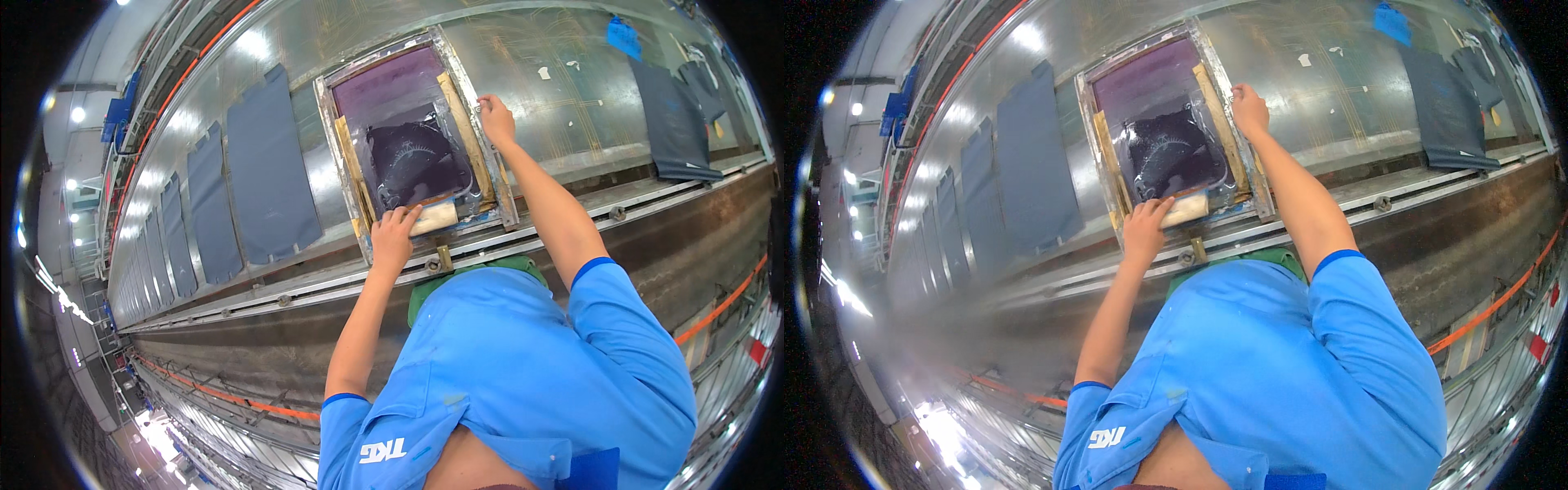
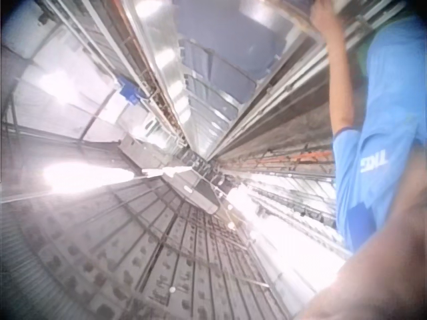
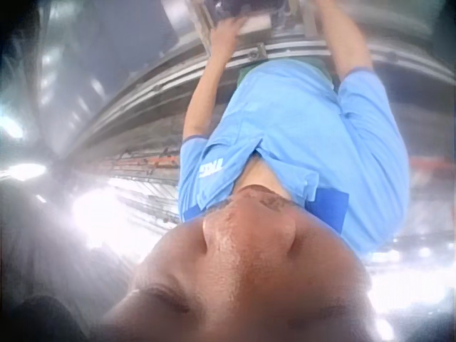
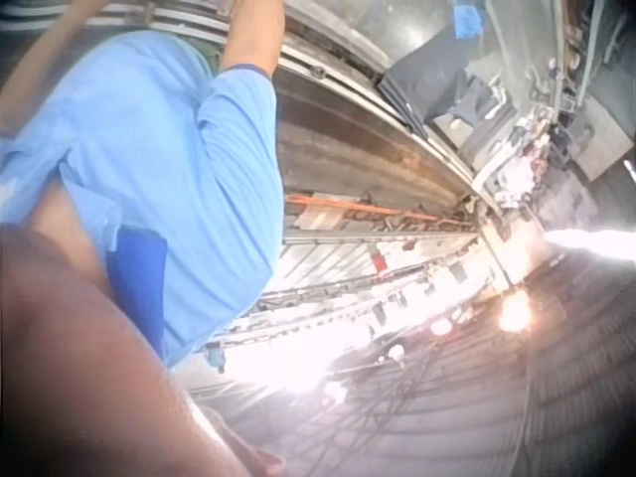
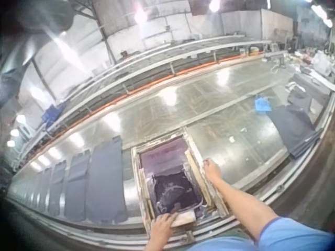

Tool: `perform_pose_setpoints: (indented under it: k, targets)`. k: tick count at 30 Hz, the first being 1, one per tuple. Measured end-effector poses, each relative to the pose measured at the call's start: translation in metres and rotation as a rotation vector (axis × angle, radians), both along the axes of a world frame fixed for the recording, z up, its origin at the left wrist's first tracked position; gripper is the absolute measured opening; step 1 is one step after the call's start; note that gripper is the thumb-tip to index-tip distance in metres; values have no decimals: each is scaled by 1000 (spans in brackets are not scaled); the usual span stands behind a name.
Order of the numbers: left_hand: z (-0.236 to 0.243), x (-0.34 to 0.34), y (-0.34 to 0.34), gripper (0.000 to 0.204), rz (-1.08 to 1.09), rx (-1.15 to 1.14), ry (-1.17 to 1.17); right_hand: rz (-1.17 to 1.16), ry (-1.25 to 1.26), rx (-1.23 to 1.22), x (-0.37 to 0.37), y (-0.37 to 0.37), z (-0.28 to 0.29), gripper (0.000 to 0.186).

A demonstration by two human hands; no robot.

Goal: The person uses a squeegee to spread purple ink across a screen-printing frame placed over a garment on a conveyor. They repeatedly pull the squeegee across the screen, then lift the frame and walk to a workbench to pour more ink into the screen before continuing.

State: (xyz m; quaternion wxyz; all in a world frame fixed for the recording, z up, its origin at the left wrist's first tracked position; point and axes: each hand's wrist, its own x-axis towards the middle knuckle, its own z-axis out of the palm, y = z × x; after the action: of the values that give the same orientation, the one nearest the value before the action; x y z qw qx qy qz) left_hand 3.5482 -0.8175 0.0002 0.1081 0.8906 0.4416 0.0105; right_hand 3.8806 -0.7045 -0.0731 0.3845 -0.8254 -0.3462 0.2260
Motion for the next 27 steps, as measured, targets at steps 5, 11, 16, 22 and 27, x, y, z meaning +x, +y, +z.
perform_pose_setpoints:
  k: [5, 11, 16, 22, 27]
  targets:
    - [-8, -2, -3, 61, 73, 63, -162, 16, -33, 26, 7, -1, -8, 26]
    - [-25, 4, -32, 63, 21, 209, -65, 34, -82, 31, 1, -5, -10, 25]
    - [-35, 32, 21, 62, 114, 232, -58, 45, -107, 0, -1, -7, -3, 23]
    - [-1, 71, 170, 40, 210, -34, -3, 33, -117, -3, 1, -7, 0, 24]
    - [-7, 74, 210, 37, 172, 70, -76, 43, -49, 9, -7, -4, 5, 24]
